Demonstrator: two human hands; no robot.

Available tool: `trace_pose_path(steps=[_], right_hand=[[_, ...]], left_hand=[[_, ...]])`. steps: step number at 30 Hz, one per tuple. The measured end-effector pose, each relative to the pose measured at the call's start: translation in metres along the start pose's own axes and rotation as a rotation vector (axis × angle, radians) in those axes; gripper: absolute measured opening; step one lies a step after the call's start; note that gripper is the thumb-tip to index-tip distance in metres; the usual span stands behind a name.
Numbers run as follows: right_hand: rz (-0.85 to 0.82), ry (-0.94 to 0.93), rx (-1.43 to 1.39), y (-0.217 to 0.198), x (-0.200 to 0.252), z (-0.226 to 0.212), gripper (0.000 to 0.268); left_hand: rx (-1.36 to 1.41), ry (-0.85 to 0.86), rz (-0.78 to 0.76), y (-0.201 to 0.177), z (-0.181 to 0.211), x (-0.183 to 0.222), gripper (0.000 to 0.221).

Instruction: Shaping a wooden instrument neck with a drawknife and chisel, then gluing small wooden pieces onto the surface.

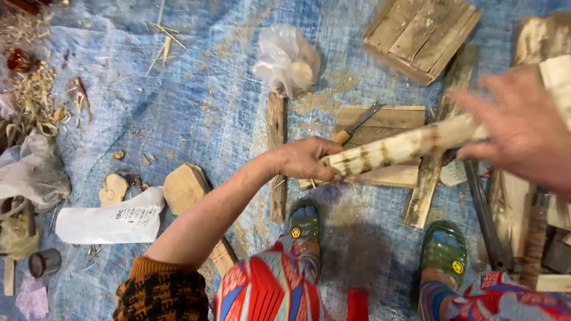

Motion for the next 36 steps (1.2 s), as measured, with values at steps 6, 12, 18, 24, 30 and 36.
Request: trace_pose_path(steps=[6,12,18,24,30,36], right_hand=[[-0.404,-0.153,-0.004,-0.080,0.037,-0.041,0.120],[-0.450,-0.154,-0.073,-0.148,0.061,-0.059,0.061],[-0.597,0.230,-0.359,-0.144,0.046,-0.107,0.093],[-0.261,0.518,-0.841,0.031,0.043,-0.159,0.083],[-0.247,0.793,-0.993,0.139,0.045,-0.200,0.058],[-0.390,0.857,-0.988,0.127,0.045,-0.225,0.071]], left_hand=[[-0.102,0.122,-0.047,0.020,0.058,0.071,0.037],[-0.397,0.148,0.008,0.002,0.107,0.135,0.045],[-0.277,0.543,0.826,-0.072,0.066,0.139,0.039],[-0.375,0.249,0.648,-0.057,-0.083,0.053,0.045],[-0.439,-0.030,0.471,0.004,-0.173,-0.040,0.044],[-0.329,-0.102,0.611,0.044,-0.189,-0.108,0.074]])
Point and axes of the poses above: each hand's wrist, its own x-axis away from the middle knuckle, its own y-axis out of the palm, z = x × y, the point moved 3 cm from there along -x, towards the middle knuckle, and after that the axes turned 9 degrees about x, right-handed, at the moved point
